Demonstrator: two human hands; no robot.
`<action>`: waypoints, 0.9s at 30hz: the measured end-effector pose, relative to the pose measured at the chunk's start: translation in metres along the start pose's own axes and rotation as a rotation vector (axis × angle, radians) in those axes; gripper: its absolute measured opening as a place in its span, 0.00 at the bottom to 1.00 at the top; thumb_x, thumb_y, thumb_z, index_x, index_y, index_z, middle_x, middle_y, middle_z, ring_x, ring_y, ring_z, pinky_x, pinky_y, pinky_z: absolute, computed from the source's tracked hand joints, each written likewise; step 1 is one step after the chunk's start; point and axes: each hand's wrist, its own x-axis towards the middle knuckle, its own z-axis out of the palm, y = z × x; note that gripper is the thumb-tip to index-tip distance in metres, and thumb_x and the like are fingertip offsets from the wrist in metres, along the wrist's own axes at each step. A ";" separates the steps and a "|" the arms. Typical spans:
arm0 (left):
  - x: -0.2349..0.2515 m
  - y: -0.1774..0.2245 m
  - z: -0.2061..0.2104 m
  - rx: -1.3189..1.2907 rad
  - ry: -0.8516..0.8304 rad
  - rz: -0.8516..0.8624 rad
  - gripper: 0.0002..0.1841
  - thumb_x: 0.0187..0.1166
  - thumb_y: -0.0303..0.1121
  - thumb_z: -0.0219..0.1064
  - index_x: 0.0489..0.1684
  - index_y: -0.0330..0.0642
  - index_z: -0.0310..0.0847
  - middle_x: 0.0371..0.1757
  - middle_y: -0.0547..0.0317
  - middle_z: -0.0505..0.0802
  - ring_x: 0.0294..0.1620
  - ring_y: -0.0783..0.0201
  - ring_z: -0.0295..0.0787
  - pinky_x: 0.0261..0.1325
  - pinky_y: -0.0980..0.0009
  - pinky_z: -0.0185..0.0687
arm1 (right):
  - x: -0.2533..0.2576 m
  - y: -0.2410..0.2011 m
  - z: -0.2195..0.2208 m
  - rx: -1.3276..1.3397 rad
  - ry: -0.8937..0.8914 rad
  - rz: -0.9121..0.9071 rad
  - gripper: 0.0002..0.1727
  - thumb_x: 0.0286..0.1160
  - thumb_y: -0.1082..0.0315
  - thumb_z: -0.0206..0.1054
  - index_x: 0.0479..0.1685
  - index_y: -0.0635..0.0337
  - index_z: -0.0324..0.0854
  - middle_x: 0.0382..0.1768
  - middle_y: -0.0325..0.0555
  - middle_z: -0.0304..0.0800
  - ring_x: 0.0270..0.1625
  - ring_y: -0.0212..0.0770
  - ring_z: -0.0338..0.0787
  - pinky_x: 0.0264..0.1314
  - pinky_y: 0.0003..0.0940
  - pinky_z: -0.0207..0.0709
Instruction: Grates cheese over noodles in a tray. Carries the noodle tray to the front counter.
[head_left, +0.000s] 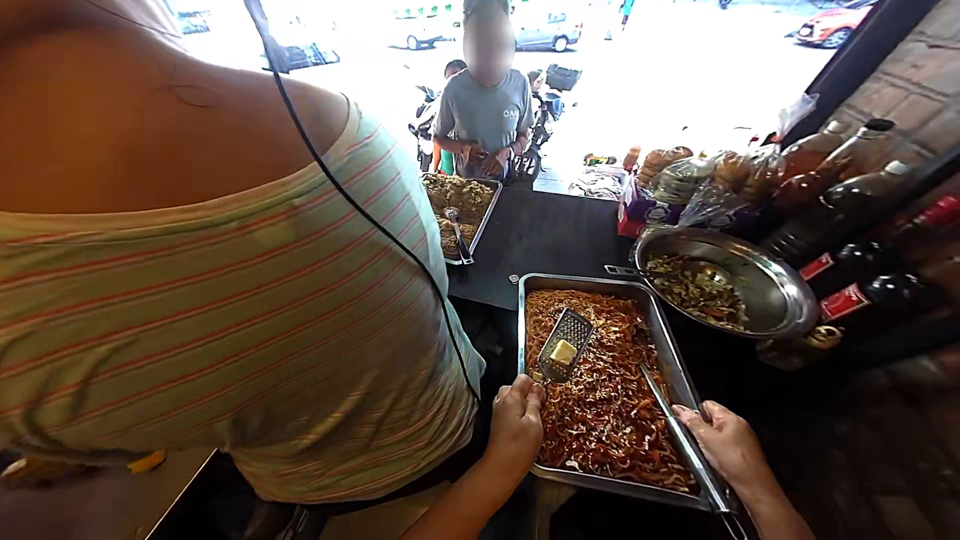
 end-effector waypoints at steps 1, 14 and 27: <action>0.000 0.001 0.001 0.005 -0.004 -0.002 0.17 0.92 0.35 0.52 0.60 0.34 0.83 0.54 0.46 0.88 0.63 0.54 0.82 0.71 0.57 0.74 | 0.001 0.000 -0.001 0.003 0.004 -0.005 0.20 0.79 0.65 0.72 0.24 0.68 0.73 0.19 0.50 0.71 0.25 0.45 0.72 0.32 0.50 0.68; 0.006 0.022 0.007 0.122 -0.056 0.050 0.18 0.91 0.36 0.53 0.65 0.34 0.84 0.60 0.41 0.87 0.68 0.47 0.79 0.76 0.52 0.70 | 0.034 0.007 -0.002 0.014 -0.030 -0.059 0.20 0.80 0.64 0.70 0.23 0.65 0.71 0.19 0.47 0.70 0.25 0.42 0.71 0.32 0.46 0.67; -0.009 0.014 0.007 0.152 -0.124 -0.053 0.20 0.91 0.37 0.52 0.70 0.36 0.82 0.66 0.38 0.84 0.73 0.43 0.76 0.79 0.49 0.67 | 0.009 0.010 -0.011 -0.010 -0.061 -0.018 0.17 0.80 0.66 0.70 0.29 0.71 0.75 0.23 0.55 0.76 0.28 0.49 0.76 0.35 0.55 0.70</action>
